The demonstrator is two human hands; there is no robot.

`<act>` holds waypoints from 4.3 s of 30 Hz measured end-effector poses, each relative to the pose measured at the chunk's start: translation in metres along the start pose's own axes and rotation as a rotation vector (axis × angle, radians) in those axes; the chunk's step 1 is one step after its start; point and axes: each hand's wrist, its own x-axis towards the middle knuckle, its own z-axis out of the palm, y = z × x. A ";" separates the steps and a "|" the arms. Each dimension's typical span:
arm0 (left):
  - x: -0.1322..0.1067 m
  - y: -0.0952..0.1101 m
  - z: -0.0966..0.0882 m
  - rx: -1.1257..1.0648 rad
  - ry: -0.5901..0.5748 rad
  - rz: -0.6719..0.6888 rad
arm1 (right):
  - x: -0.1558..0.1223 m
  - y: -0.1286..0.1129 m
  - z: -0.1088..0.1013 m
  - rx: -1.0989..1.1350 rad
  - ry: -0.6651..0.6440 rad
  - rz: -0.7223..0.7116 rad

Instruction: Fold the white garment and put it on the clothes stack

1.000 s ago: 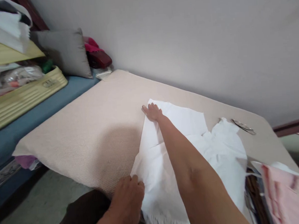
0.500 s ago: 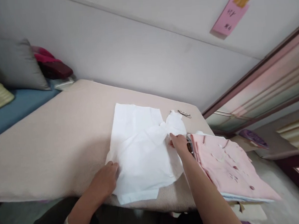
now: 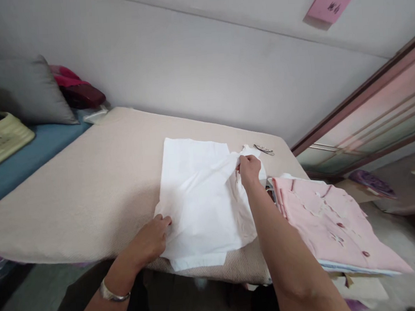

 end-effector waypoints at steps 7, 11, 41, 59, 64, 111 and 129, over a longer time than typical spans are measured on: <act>-0.001 0.012 0.006 -0.055 0.021 -0.034 | -0.006 -0.026 0.034 0.061 0.019 -0.025; -0.002 0.020 0.009 -0.019 0.043 -0.105 | -0.010 -0.044 0.069 0.043 0.016 -0.092; -0.010 -0.003 -0.013 -0.096 0.007 -0.061 | -0.093 -0.023 0.231 -0.822 -0.782 -0.580; 0.020 -0.013 -0.027 -0.030 0.382 -0.017 | -0.292 0.033 -0.017 -0.557 -1.152 -1.137; 0.028 -0.015 -0.023 0.031 0.339 -0.075 | -0.286 0.042 -0.006 -0.487 -0.930 -1.107; 0.228 -0.015 -0.058 0.411 0.537 0.032 | -0.334 0.117 0.068 -0.502 -0.385 -1.650; 0.331 0.208 -0.061 0.020 0.419 -0.031 | -0.158 0.088 -0.145 -0.608 -0.291 0.184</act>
